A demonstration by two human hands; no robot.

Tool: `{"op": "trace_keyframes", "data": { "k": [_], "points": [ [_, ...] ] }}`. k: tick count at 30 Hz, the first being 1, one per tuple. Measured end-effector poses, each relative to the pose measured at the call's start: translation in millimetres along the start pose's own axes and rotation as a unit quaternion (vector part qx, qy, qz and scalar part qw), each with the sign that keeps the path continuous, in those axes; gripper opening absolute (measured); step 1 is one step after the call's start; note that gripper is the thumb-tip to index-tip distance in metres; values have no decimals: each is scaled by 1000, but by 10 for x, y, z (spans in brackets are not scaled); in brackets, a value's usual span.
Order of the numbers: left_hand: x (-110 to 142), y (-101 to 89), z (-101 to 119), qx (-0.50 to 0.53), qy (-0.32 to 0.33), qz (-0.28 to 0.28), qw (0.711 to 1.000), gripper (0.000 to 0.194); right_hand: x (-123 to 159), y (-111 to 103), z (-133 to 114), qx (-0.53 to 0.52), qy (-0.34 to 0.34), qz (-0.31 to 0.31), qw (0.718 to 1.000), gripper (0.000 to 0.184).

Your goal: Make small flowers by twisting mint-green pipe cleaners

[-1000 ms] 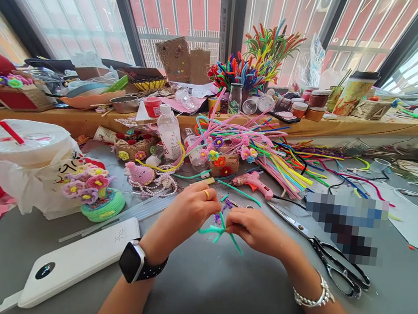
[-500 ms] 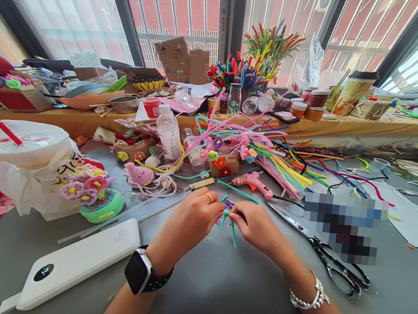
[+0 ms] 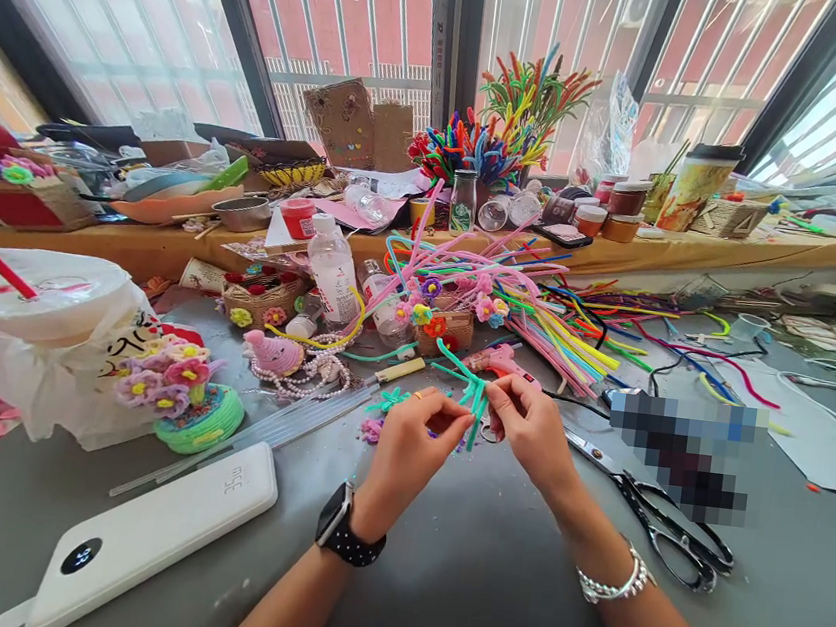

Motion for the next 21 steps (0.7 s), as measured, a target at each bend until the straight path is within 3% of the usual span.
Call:
{"op": "trace_keyframes", "data": {
  "k": [4, 9, 13, 16, 21],
  "points": [
    [9, 111, -117, 189, -180, -34, 965, 18, 3, -5, -20, -57, 7, 5, 998, 23],
    [18, 220, -235, 356, -296, -80, 882, 16, 4, 8, -33, -162, 43, -18, 986, 21],
    [35, 289, -280, 442, -328, -107, 828, 16, 18, 41, -21, -237, 90, -28, 967, 19],
    [51, 321, -289, 490, -331, -98, 801, 15, 25, 60, -6, -264, 111, -16, 958, 18],
    [80, 341, -278, 486, -319, -103, 807, 15, 29, 56, -27, -250, 83, -5, 965, 17]
  ]
}}
Point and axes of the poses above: each hand's wrist, its own x-axis away from the middle knuckle, its own y-axis out of the palm, z = x × y, the point moved 3 cm from there along -x, towards the middle knuckle, and after that the axes turned 12 degrees about z, right-handed, at the moved point
